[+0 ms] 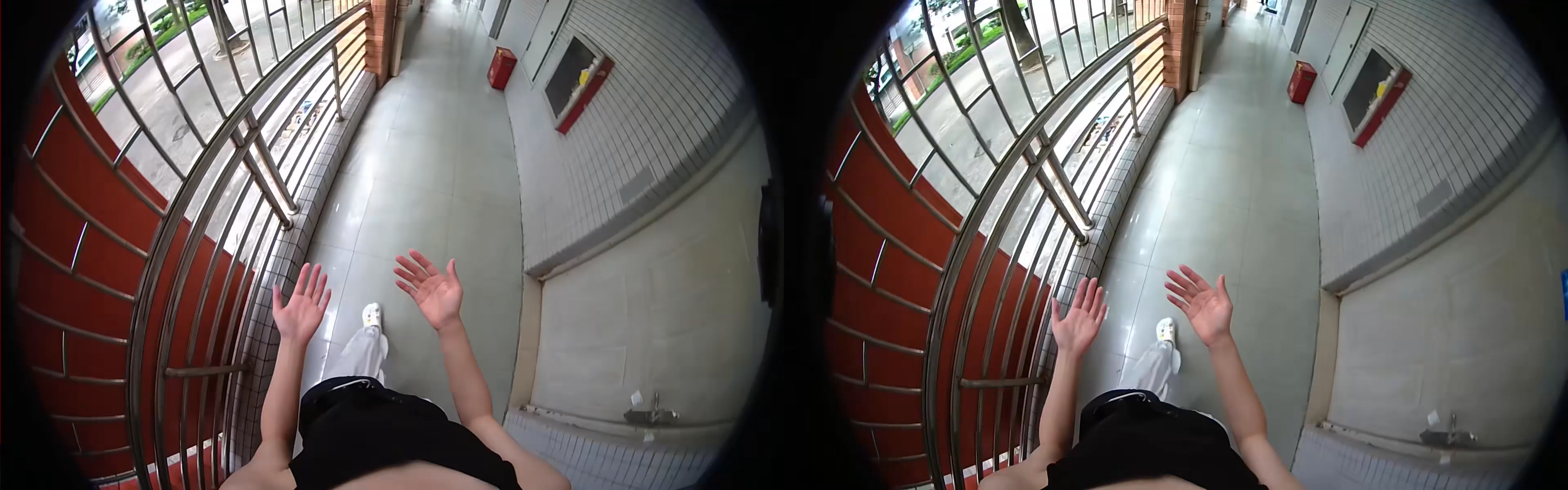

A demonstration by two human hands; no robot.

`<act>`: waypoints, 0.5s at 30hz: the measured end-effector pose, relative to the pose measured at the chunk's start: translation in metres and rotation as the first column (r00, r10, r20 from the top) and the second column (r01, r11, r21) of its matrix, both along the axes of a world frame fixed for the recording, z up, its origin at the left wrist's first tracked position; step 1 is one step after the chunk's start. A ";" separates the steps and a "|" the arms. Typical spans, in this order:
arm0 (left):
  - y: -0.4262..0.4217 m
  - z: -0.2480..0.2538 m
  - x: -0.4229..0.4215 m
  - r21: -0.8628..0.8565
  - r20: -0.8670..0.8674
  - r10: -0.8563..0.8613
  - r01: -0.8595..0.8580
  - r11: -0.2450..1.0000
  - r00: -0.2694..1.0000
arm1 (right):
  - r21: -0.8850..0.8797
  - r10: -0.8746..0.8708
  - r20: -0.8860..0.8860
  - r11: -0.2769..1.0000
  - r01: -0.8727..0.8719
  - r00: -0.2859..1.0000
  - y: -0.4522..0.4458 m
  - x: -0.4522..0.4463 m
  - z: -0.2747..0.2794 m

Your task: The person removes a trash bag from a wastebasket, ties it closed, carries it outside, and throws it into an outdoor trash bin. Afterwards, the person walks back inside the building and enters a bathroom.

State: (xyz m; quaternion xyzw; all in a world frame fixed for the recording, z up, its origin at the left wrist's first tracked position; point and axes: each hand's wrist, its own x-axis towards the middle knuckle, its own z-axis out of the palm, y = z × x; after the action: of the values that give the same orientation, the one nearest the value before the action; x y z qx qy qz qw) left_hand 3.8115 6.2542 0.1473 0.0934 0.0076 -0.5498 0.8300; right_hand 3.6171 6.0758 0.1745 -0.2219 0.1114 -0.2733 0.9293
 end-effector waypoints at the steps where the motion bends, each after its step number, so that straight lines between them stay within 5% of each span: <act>1: -0.032 -0.012 0.027 -0.002 -0.001 0.034 -0.034 0.999 0.999 | -0.002 0.011 0.012 1.000 -0.011 1.000 -0.038 0.025 -0.006; 5: -0.206 -0.040 0.124 0.041 -0.010 -0.051 0.051 0.998 0.999 | 0.027 -0.130 0.003 0.991 0.130 0.991 -0.199 0.073 -0.031; 8: -0.350 -0.015 0.133 0.048 -0.040 -0.186 0.188 0.981 0.982 | 0.106 -0.279 -0.055 0.953 0.283 0.959 -0.301 0.056 -0.027; 11: -0.512 0.022 0.176 -0.027 0.044 -0.336 0.337 0.941 0.941 | 0.021 -0.400 -0.148 0.913 0.408 0.904 -0.416 0.064 -0.021; 15: -0.685 0.001 0.239 -0.020 0.153 -0.518 0.527 0.850 0.841 | -0.073 -0.523 -0.194 0.851 0.520 0.830 -0.590 0.112 -0.041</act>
State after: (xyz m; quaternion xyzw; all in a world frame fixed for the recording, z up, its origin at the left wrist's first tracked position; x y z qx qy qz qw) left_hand 4.0509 5.5687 0.1487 0.1055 -0.0941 -0.7470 0.6496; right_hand 3.7296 5.4862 0.1336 -0.2182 0.2612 -0.4927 0.8009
